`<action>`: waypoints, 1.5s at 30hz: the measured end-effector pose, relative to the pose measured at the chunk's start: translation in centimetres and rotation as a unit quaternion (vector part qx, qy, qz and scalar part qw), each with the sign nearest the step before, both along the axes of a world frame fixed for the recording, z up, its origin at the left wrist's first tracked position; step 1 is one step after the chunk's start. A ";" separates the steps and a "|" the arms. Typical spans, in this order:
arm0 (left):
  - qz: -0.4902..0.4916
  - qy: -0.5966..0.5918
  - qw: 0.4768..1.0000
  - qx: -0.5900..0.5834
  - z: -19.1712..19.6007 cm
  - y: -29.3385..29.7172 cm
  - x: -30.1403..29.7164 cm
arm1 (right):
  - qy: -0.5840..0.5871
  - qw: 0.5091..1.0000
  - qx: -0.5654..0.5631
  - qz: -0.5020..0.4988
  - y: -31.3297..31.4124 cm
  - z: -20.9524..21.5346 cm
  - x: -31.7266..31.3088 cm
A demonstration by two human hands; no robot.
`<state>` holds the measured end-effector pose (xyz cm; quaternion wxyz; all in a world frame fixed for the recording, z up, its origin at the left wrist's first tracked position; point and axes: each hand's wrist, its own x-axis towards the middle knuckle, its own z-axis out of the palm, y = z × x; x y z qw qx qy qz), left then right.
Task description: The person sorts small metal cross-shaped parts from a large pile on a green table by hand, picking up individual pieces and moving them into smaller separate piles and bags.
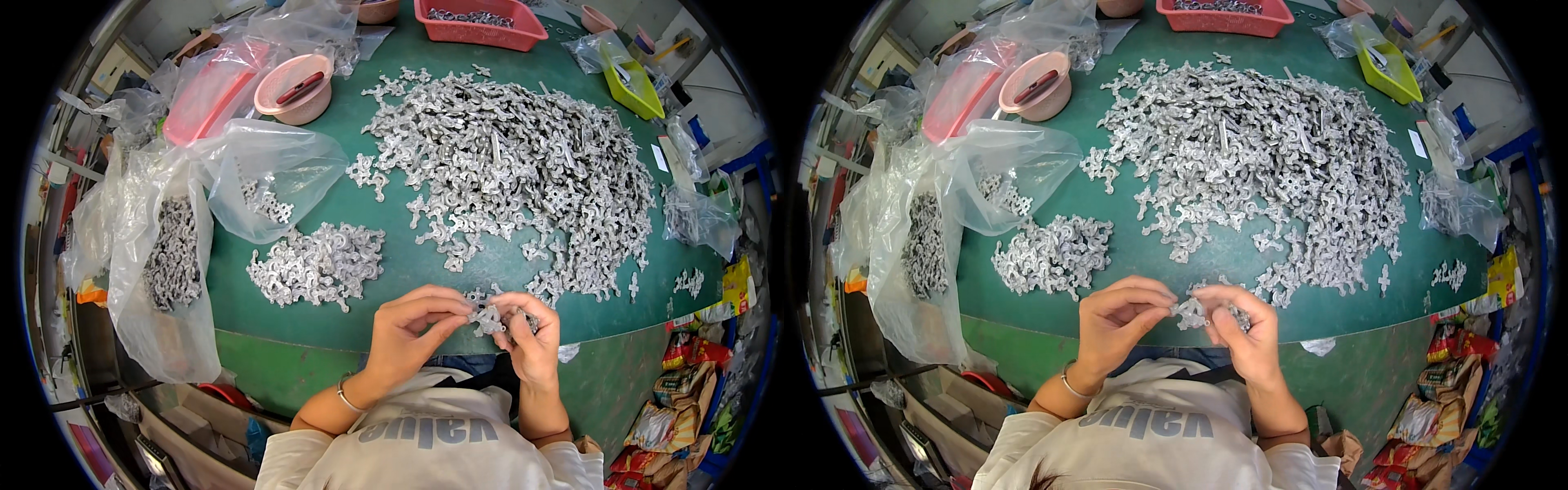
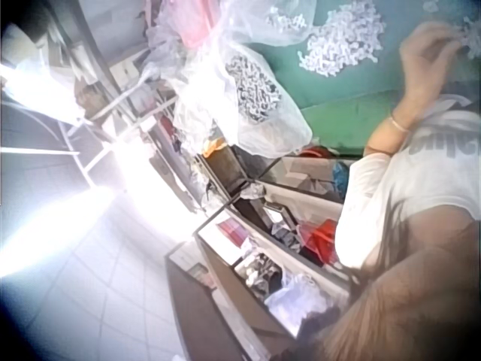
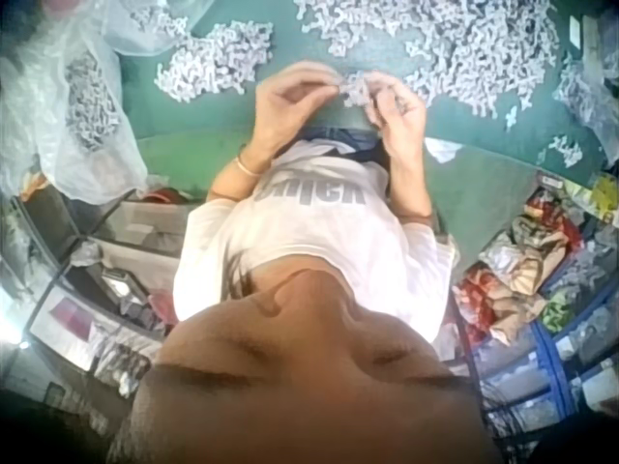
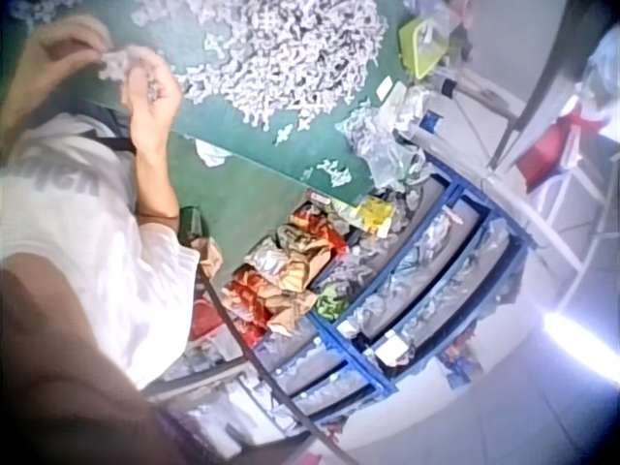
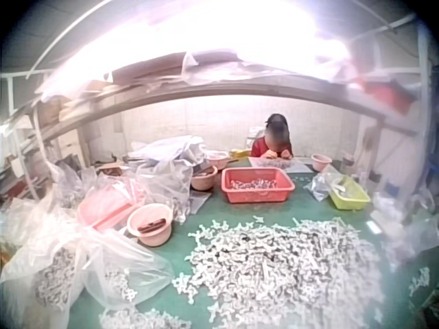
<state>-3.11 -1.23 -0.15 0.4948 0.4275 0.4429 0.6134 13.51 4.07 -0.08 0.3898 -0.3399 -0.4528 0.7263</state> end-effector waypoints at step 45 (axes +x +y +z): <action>0.463 0.290 0.834 -0.074 -3.1 -0.7 -7.8 | -0.396 0.877 0.269 -0.037 2.2 -2.6 1.8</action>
